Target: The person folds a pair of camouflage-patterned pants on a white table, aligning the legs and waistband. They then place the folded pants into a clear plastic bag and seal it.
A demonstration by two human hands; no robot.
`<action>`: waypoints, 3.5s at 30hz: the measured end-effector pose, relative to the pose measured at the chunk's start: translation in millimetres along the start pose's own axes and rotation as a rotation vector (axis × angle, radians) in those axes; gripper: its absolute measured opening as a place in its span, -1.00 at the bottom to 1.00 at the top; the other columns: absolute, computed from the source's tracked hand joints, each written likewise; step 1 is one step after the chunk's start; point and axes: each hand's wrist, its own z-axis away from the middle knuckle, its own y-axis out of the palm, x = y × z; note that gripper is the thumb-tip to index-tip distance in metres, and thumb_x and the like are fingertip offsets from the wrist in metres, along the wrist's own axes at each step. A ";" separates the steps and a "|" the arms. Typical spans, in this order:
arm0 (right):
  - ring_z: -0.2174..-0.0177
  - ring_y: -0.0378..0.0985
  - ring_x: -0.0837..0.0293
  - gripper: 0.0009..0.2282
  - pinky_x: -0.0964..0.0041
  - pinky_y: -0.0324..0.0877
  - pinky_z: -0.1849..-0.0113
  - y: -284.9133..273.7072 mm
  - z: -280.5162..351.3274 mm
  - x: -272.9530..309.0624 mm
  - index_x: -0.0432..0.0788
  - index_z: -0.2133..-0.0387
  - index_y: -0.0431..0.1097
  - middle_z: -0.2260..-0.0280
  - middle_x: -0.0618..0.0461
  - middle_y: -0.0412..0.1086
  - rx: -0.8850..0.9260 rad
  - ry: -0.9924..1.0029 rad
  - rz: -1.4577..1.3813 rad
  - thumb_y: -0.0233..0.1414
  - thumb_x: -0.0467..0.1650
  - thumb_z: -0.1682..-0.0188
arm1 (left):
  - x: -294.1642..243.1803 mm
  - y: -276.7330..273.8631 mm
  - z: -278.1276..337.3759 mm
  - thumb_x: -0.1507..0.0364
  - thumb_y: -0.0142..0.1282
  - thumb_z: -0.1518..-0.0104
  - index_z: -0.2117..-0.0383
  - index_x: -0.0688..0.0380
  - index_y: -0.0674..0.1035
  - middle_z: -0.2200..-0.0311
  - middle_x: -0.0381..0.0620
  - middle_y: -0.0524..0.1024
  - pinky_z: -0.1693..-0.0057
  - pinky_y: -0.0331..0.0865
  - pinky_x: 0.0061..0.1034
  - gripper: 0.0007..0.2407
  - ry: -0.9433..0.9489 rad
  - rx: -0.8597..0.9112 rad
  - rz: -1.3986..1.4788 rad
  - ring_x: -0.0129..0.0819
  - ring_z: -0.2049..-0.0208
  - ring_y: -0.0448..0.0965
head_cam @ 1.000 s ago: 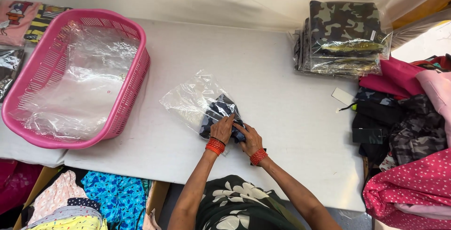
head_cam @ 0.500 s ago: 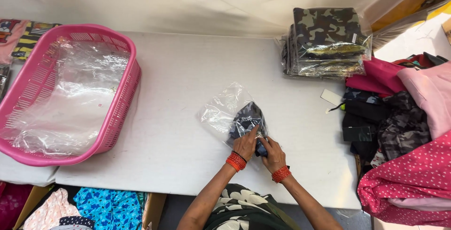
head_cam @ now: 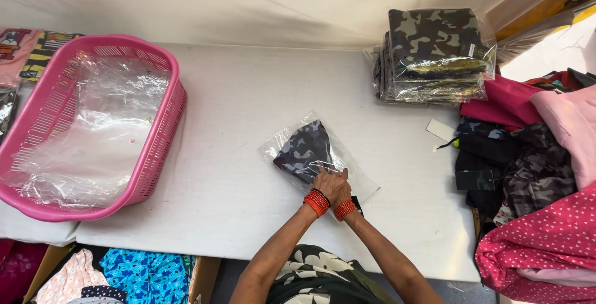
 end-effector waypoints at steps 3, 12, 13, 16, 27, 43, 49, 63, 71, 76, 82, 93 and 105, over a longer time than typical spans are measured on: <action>-0.04 0.40 0.00 -0.36 0.09 0.34 -0.05 16.3 -14.0 0.6 -0.01 -0.37 0.07 -0.15 -0.08 0.35 -0.147 -0.164 -0.068 0.11 -0.34 0.03 | -1.5 27.5 2.0 0.44 0.07 -0.16 -0.20 0.30 0.41 0.42 0.17 0.65 0.43 0.52 -0.25 -0.56 -0.038 0.160 -0.001 -0.01 0.46 0.69; -0.25 -0.07 -0.30 -0.13 -0.14 0.05 -0.21 8.8 -35.0 -41.4 -0.01 -0.38 -0.16 -0.34 -0.28 -0.23 0.058 -0.169 -0.166 0.27 -0.24 0.17 | -22.4 -15.5 16.1 0.37 0.21 0.01 -0.38 -0.09 0.09 -0.16 0.19 0.29 0.04 0.50 -0.23 -0.25 -0.174 0.269 -1.115 -0.01 -0.08 0.46; -0.28 -0.16 -0.28 -0.09 -0.11 0.02 -0.21 0.5 -35.0 -54.0 0.03 -0.40 -0.21 -0.38 -0.27 -0.32 0.193 -0.103 -0.224 0.26 -0.33 0.21 | -14.5 1.0 25.0 0.44 0.21 -0.03 -0.26 0.10 0.25 0.05 0.19 0.46 0.21 0.53 -0.29 -0.40 -0.111 0.215 -0.560 -0.08 0.17 0.58; -0.30 -0.03 -0.25 -0.23 -0.03 0.08 -0.23 -1.6 -44.1 -99.7 0.05 -0.36 -0.08 -0.37 -0.24 -0.17 0.233 0.015 -0.370 0.21 -0.41 0.13 | -18.8 -18.6 35.5 0.56 0.16 -0.11 -0.21 0.24 0.38 0.38 0.13 0.64 0.41 0.53 -0.37 -0.52 -0.080 0.176 0.038 -0.16 0.48 0.69; -0.31 -0.04 -0.15 -0.43 -0.12 -0.02 -0.24 10.9 -7.5 -32.7 -0.10 -0.24 0.16 -0.34 -0.24 -0.12 -0.235 0.010 0.410 0.07 -0.35 0.12 | -9.0 1.3 57.2 0.55 0.22 0.01 -0.22 0.25 0.32 0.41 0.16 0.62 0.43 0.52 -0.26 -0.43 -0.114 0.057 0.135 -0.09 0.48 0.67; -0.38 -0.51 -0.27 -0.31 -0.39 -0.53 -0.25 2.5 -150.2 12.9 0.21 -0.42 -0.25 -0.41 -0.29 -0.49 0.298 -0.143 0.529 -0.30 0.09 -0.03 | -10.6 -30.6 73.5 0.38 0.13 -0.21 -0.26 0.09 0.34 0.32 0.05 0.53 0.17 0.43 -0.19 -0.54 -0.093 -0.038 0.414 -0.09 0.31 0.58; -0.42 -0.53 -0.14 -0.41 -0.28 -0.62 -0.28 -4.6 -157.4 33.9 0.31 -0.37 -0.12 -0.47 -0.11 -0.49 0.393 -0.299 0.620 -0.41 0.12 -0.08 | 2.6 0.6 89.1 0.49 0.16 -0.03 -0.32 0.16 0.21 0.18 0.09 0.34 0.03 0.30 -0.22 -0.37 -0.181 0.110 0.297 -0.05 0.12 0.40; -0.36 -0.27 -0.14 -0.48 -0.32 -0.41 -0.28 -4.1 -124.3 -10.7 0.21 -0.38 -0.05 -0.41 -0.08 -0.21 0.293 -0.557 0.385 -0.17 -0.08 -0.14 | 14.3 27.6 97.4 0.73 0.01 0.00 -0.42 0.16 0.14 0.17 0.14 0.33 0.04 0.43 -0.20 -0.29 -0.083 0.112 0.307 -0.01 0.18 0.48; -0.34 -0.15 -0.16 -0.47 -0.12 -0.23 -0.29 -46.2 -0.2 -114.2 0.19 -0.33 0.02 -0.37 -0.15 -0.17 0.290 -0.448 0.491 -0.17 -0.07 -0.07 | 26.6 38.1 133.1 0.45 0.12 -0.14 -0.38 0.20 0.09 0.07 0.13 0.31 0.12 0.49 -0.20 -0.35 0.077 0.378 0.242 0.00 0.13 0.45; -0.30 -0.06 -0.17 -0.48 -0.03 -0.06 -0.25 -53.9 2.7 -118.3 0.09 -0.33 0.09 -0.37 -0.15 -0.16 0.273 -0.400 0.369 -0.15 -0.12 -0.09 | 27.5 49.4 147.2 0.42 0.10 -0.16 -0.41 0.09 0.17 0.01 0.05 0.36 0.11 0.49 -0.30 -0.38 0.166 0.315 0.112 -0.12 0.10 0.48; -0.21 0.25 -0.12 -0.63 0.09 0.24 -0.19 -55.8 43.5 -124.3 -0.17 -0.13 0.30 -0.28 -0.15 0.13 0.069 -0.259 0.173 -0.03 -0.26 -0.11 | 6.3 50.9 127.0 0.19 0.11 -0.21 -0.25 0.10 0.32 -0.05 0.07 0.34 -0.08 0.27 -0.25 -0.49 0.037 0.153 0.123 -0.11 -0.02 0.36; -0.08 0.26 -0.29 -0.31 -0.18 0.21 -0.06 -75.5 53.0 -109.5 -0.08 -0.23 0.07 -0.16 -0.38 0.14 -0.258 -0.160 0.118 0.26 -0.34 0.19 | 31.3 92.6 139.4 0.10 0.02 -0.29 -0.14 0.28 0.27 0.25 0.14 0.50 0.02 0.47 -0.26 -0.49 -0.949 -0.216 0.899 -0.17 0.26 0.53; 0.29 0.53 0.04 -0.29 0.17 0.54 0.20 -14.3 44.9 -55.8 0.15 -0.34 0.05 -0.15 -0.15 0.22 0.208 0.134 -0.568 -0.06 -0.66 0.12 | 104.8 -37.3 109.2 0.54 0.26 -0.12 0.29 0.16 0.60 0.39 -0.09 0.62 0.21 0.56 -0.49 -0.91 -0.577 -0.276 2.266 -0.41 0.40 0.64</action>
